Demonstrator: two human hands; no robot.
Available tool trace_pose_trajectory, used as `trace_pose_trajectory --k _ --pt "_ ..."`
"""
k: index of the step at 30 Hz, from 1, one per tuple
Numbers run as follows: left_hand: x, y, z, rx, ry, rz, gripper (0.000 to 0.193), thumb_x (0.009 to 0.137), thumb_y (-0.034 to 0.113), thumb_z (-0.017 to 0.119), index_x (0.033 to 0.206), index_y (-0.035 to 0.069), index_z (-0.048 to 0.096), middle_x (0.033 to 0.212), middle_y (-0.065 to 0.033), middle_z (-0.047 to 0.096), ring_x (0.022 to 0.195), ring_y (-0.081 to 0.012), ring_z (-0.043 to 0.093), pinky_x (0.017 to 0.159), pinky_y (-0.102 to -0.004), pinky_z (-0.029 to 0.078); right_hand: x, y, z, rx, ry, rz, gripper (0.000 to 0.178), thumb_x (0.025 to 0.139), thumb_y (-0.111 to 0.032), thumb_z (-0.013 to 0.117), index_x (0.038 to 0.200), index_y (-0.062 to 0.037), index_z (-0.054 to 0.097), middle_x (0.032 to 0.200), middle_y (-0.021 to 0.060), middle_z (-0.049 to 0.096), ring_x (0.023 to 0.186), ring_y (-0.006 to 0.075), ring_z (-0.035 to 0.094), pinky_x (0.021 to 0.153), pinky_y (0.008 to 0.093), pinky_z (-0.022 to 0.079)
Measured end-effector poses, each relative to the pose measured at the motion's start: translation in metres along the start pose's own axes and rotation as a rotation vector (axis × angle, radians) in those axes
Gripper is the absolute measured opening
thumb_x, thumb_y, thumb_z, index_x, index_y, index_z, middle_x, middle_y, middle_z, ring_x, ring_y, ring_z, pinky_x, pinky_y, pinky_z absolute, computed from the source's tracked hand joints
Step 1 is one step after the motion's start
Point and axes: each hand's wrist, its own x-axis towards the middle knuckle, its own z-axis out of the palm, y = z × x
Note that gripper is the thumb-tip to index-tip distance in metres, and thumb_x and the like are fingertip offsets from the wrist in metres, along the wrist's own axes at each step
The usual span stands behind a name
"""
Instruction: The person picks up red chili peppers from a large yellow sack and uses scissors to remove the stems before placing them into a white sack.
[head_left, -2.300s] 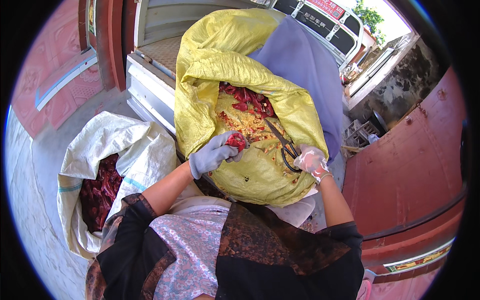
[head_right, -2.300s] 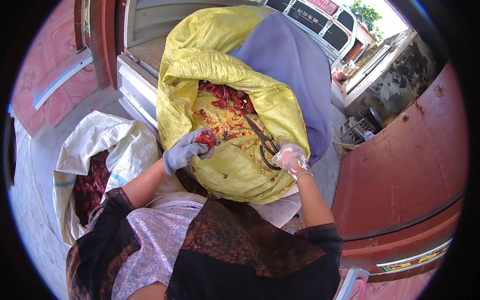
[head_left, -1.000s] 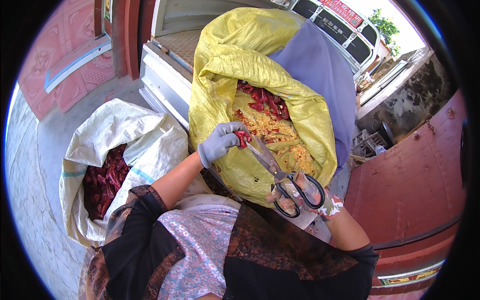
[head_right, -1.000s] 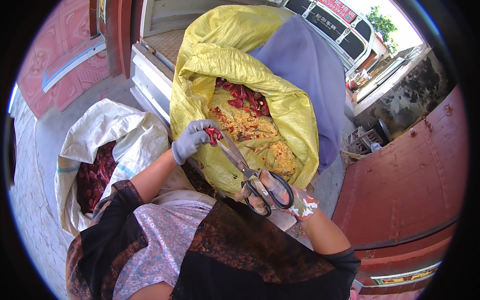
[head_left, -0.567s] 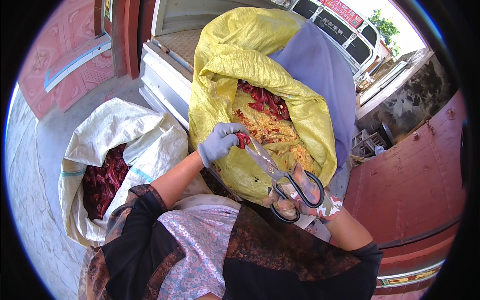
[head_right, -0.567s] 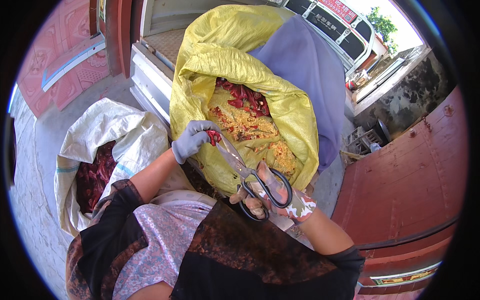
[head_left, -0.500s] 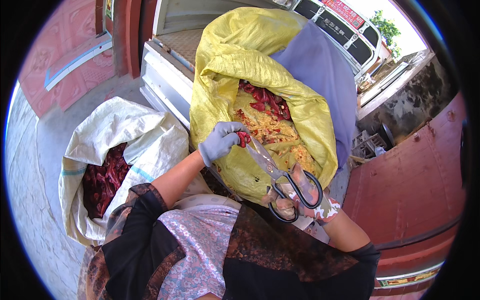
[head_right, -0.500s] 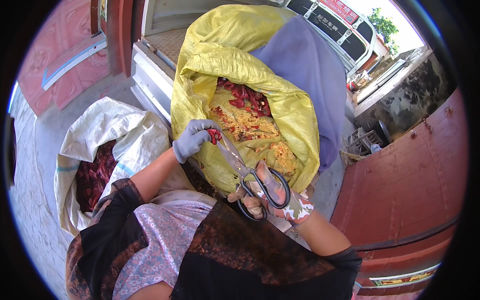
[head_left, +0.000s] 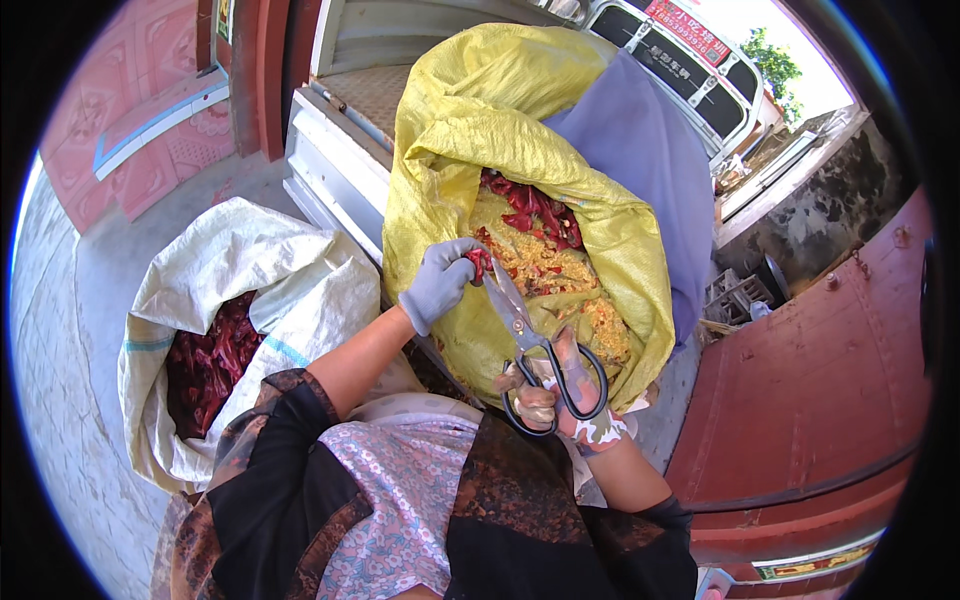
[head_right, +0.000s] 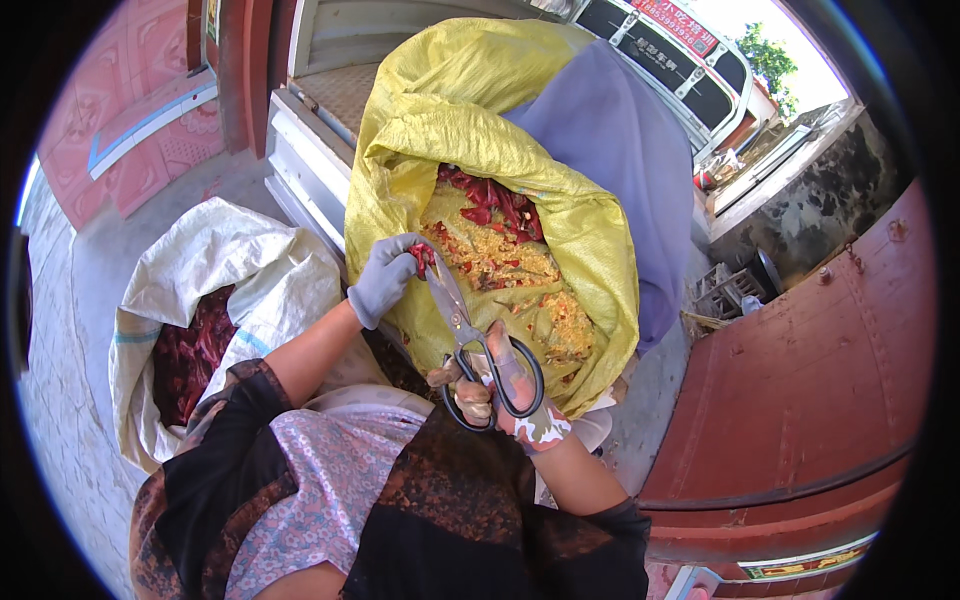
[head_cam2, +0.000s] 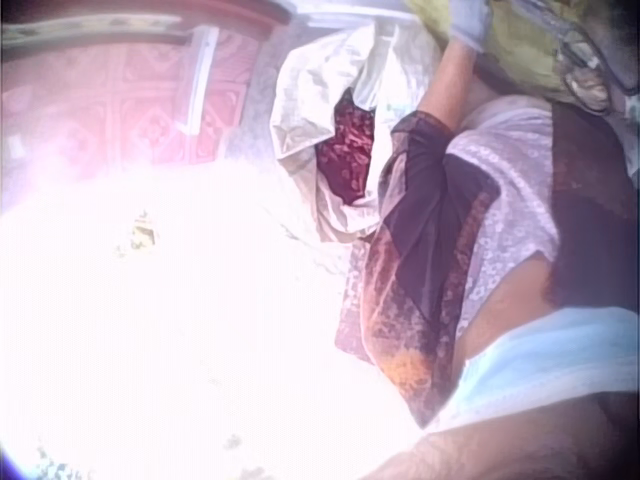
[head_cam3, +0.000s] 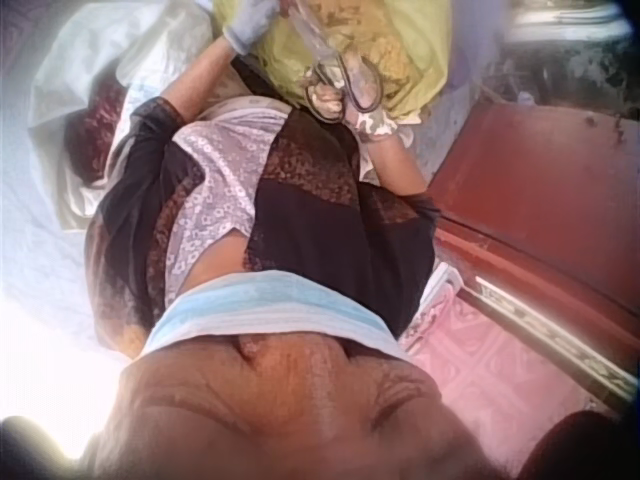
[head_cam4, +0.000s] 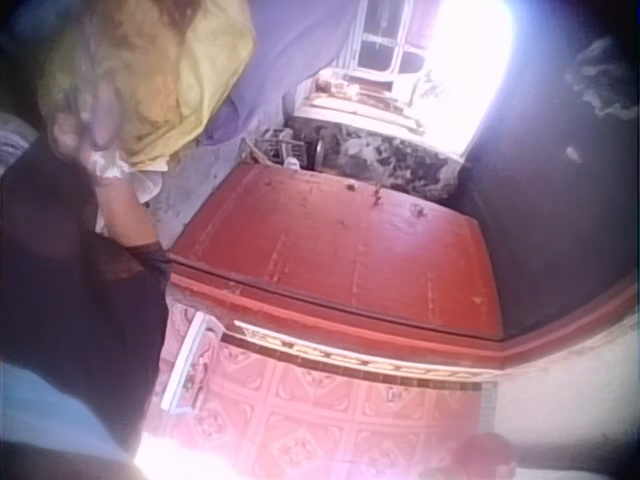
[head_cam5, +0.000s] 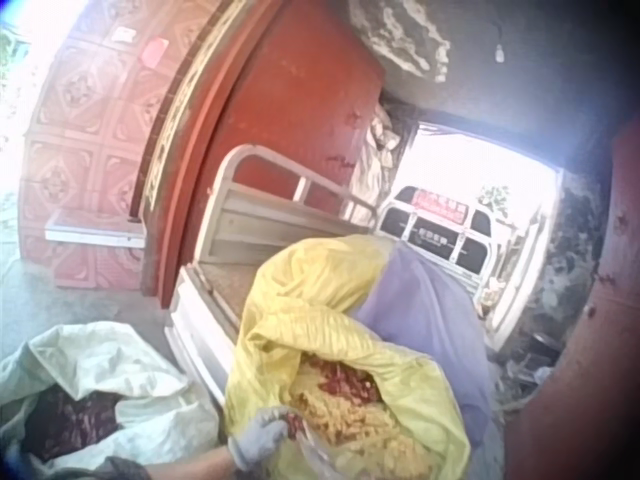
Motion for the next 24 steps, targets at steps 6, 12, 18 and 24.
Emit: trace_pose_trajectory --k 6,12,18,24 --pt "0.002 -0.001 0.007 -0.049 0.081 0.005 0.022 0.072 0.001 0.041 0.084 -0.001 0.06 0.069 0.0016 0.056 0.063 -0.0056 0.049 0.058 -0.0197 0.04 0.006 0.002 0.007 -0.287 0.142 -0.046 0.078 0.085 -0.067 0.032 0.097 0.0065 0.056 0.047 -0.0031 0.033 0.036 0.0062 0.024 0.036 0.0223 0.015" --pt "0.005 0.007 0.009 -0.358 0.061 -0.121 0.022 0.073 0.002 0.043 0.085 0.0 0.061 0.067 -0.0006 0.057 0.055 -0.0053 0.046 0.05 -0.0181 0.036 0.025 0.025 -0.013 -0.12 -0.064 -0.237 0.069 0.085 -0.066 0.036 0.093 0.0004 0.056 0.054 0.0007 0.049 0.039 0.004 0.029 0.037 0.0203 0.021" --pt "-0.016 0.016 0.033 -0.482 -0.111 -0.123 0.022 0.072 0.007 0.041 0.082 0.001 0.059 0.062 -0.0006 0.055 0.048 -0.0045 0.039 0.045 -0.0185 0.029 0.028 0.015 -0.018 -0.058 -0.117 -0.316 0.074 0.082 -0.07 0.036 0.096 0.0006 0.054 0.057 -0.0034 0.04 0.041 0.0049 0.027 0.04 0.0209 0.023" --pt "0.005 0.029 0.004 -0.333 -0.02 -0.069 0.026 0.068 0.006 0.04 0.085 -0.002 0.059 0.064 -0.0029 0.055 0.051 -0.0052 0.038 0.048 -0.0183 0.029 -0.008 0.002 -0.015 -0.269 -0.012 -0.182 0.073 0.082 -0.067 0.04 0.097 0.0031 0.054 0.088 0.0139 0.06 0.059 0.0117 0.045 0.054 0.0243 0.035"
